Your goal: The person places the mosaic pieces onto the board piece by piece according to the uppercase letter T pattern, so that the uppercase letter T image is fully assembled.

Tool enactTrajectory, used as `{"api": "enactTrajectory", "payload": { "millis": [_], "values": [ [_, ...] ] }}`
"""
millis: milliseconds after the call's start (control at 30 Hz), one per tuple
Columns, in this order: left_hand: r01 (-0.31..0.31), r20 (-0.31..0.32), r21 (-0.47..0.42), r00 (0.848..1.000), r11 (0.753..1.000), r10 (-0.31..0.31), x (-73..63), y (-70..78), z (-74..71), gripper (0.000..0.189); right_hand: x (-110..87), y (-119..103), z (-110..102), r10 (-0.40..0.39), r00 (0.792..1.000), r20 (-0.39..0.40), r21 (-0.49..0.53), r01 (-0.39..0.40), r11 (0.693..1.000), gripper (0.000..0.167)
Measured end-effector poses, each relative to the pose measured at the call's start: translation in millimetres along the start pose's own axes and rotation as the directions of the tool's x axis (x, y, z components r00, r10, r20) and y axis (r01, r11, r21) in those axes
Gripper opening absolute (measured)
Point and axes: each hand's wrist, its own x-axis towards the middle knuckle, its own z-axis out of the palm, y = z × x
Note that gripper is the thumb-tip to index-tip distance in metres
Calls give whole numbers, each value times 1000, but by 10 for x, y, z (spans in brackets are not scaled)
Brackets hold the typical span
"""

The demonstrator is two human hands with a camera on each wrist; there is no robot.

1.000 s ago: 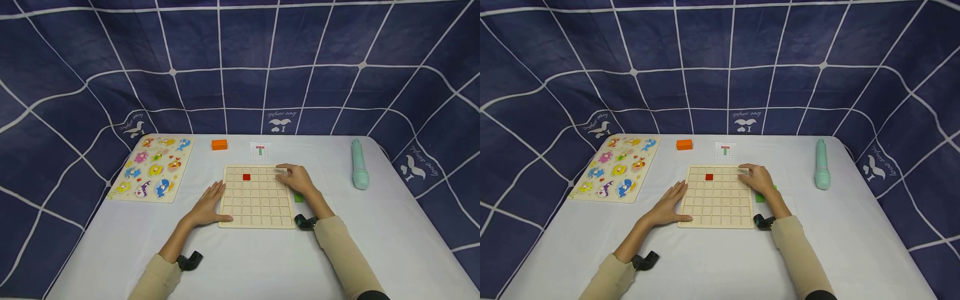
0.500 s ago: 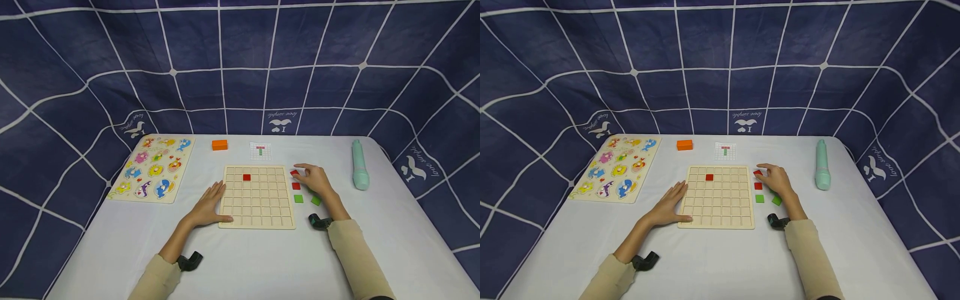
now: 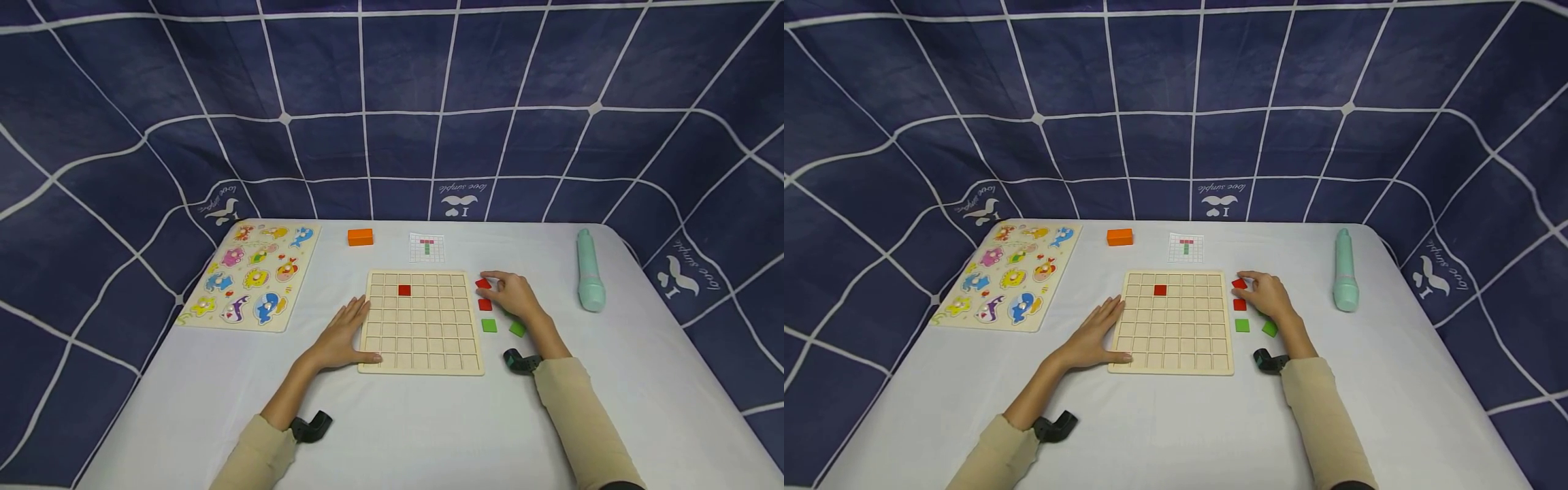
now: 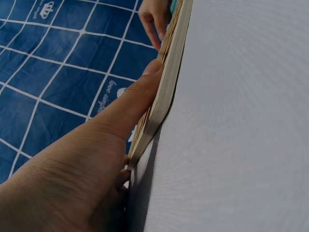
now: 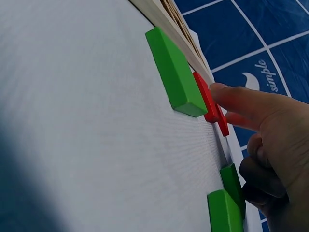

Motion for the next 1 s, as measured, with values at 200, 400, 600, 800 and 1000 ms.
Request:
{"api": "enactTrajectory", "payload": {
  "millis": [200, 400, 600, 800, 1000],
  "values": [
    [-1, -1, -6, 1000, 1000, 1, -1, 19, -4, 118, -10, 9, -10, -8, 1000, 7, -13, 8, 1000, 51],
    [1, 1, -3, 1000, 1000, -1, -3, 25, -3, 117, -34, 44, -26, 7, 1000, 6, -16, -7, 1000, 50],
    [15, -1, -3, 1000, 1000, -15, 3, 8, 7, 118, -75, 99, -49, -10, 1000, -15, -1, 10, 1000, 42],
    [16, 2, -3, 1000, 1000, -15, 5, 3, 9, 118, -104, 130, -52, -11, 999, -38, 17, 12, 1000, 36],
    [15, 7, 5, 1000, 1000, -15, 5, 0, 10, 119, -118, 122, -51, -10, 999, -53, 15, 10, 1000, 37]
  ]
}}
